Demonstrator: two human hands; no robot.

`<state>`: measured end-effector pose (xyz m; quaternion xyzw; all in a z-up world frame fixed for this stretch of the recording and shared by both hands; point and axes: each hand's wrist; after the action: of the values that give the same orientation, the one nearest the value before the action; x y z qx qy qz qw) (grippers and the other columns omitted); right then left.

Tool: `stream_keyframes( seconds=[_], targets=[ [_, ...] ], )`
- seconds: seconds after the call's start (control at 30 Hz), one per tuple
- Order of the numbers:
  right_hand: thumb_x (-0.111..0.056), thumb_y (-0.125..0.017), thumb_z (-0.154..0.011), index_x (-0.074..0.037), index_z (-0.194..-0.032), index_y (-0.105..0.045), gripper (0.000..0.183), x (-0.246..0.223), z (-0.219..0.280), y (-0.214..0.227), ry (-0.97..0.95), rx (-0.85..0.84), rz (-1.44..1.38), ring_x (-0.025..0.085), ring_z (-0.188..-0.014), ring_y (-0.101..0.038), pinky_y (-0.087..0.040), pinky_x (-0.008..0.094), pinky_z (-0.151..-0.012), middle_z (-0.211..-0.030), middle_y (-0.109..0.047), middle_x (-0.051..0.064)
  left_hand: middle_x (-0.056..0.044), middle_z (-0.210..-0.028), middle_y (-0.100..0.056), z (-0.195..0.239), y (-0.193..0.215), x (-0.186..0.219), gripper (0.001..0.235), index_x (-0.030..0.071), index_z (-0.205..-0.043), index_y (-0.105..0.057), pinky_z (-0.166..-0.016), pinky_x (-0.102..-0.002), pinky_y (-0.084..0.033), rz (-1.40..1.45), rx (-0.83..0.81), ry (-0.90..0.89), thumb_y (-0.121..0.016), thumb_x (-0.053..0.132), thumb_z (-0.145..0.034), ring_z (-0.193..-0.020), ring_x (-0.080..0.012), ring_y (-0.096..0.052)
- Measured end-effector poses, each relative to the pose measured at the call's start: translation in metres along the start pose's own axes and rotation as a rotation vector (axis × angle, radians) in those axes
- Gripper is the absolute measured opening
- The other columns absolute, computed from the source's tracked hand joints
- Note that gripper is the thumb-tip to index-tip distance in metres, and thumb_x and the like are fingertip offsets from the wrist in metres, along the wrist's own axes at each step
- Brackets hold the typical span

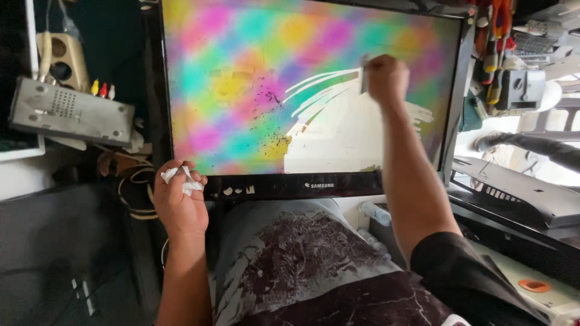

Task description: The person scrapes a white substance off a Samsung television screen using a metal scraper. They wipe the screen with a white cloth and continue scraping the residue from the surface.

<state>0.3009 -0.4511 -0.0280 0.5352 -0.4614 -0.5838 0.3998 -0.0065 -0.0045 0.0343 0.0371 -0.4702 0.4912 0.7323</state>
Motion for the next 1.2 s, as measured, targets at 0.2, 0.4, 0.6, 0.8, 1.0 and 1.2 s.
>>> stream_keyframes(
  seconds=[0.2,0.4,0.6,0.8,1.0,1.2],
  targets=[
    [-0.036,-0.07,-0.104,-0.013,-0.064,-0.07,0.047,-0.064,0.031,-0.001,0.076,-0.061,-0.079,0.023,-0.061,-0.05,-0.038,0.044,-0.054,-0.061,-0.054,0.007,-0.012,-0.1,-0.063,0.001,0.005,-0.005,0.013,0.011,-0.108,-0.064,-0.073,-0.036,-0.048,-0.021,0.057,0.025,-0.062,0.006,-0.096,-0.076,-0.0195,-0.056],
    [-0.03,-0.053,-0.114,-0.009,-0.109,-0.076,0.032,-0.178,0.111,-0.008,0.181,-0.452,-0.229,0.015,-0.06,-0.069,-0.055,0.029,-0.047,-0.082,-0.078,0.005,-0.011,-0.1,-0.062,0.0,-0.006,-0.009,0.021,0.012,-0.11,-0.066,-0.071,-0.036,-0.045,-0.015,-0.053,0.021,-0.056,0.004,-0.093,-0.075,-0.0187,-0.055],
    [-0.028,-0.073,-0.107,-0.022,-0.091,-0.083,0.02,-0.031,0.014,0.046,-0.265,-0.095,-0.195,0.007,-0.061,-0.063,-0.055,0.029,-0.051,-0.074,-0.076,-0.005,-0.012,-0.09,-0.059,0.007,-0.008,-0.001,0.02,0.011,-0.105,-0.061,-0.067,-0.036,-0.04,0.043,-0.046,0.003,-0.054,0.001,-0.089,-0.068,-0.0182,-0.05],
    [-0.027,-0.055,-0.113,-0.013,-0.099,-0.072,0.026,-0.139,0.089,-0.007,0.037,-0.4,-0.177,0.02,-0.073,-0.068,-0.056,0.036,-0.059,-0.087,-0.077,0.006,-0.009,-0.094,-0.06,0.005,0.001,-0.01,0.018,0.013,-0.103,-0.064,-0.068,-0.036,-0.037,0.035,0.017,0.049,-0.054,0.003,-0.091,-0.068,-0.0174,-0.047],
    [-0.032,-0.071,-0.097,-0.023,-0.105,-0.079,0.015,-0.088,0.063,-0.027,0.055,-0.195,-0.055,0.042,-0.091,-0.077,-0.061,0.054,-0.084,-0.089,-0.079,0.012,-0.012,-0.094,-0.061,0.006,-0.006,-0.009,0.02,0.009,-0.115,-0.062,-0.07,-0.035,-0.045,0.032,-0.052,0.006,-0.056,0.005,-0.096,-0.068,-0.0171,-0.051],
    [-0.029,-0.072,-0.097,-0.026,-0.099,-0.081,0.01,0.009,0.014,0.006,0.017,0.067,-0.049,0.035,-0.082,-0.077,-0.058,0.05,-0.077,-0.088,-0.08,0.002,-0.012,-0.092,-0.061,0.005,0.012,-0.012,0.02,0.011,-0.112,-0.062,-0.07,-0.034,-0.046,0.018,-0.013,-0.034,-0.055,0.006,-0.095,-0.067,-0.0165,-0.052]
  ],
)
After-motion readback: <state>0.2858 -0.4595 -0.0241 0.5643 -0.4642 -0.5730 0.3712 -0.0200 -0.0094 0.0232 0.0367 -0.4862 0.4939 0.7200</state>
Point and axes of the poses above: each hand's wrist, its own z-axis away from the middle knuckle, its own y-axis out of the back of the hand, x = y × z
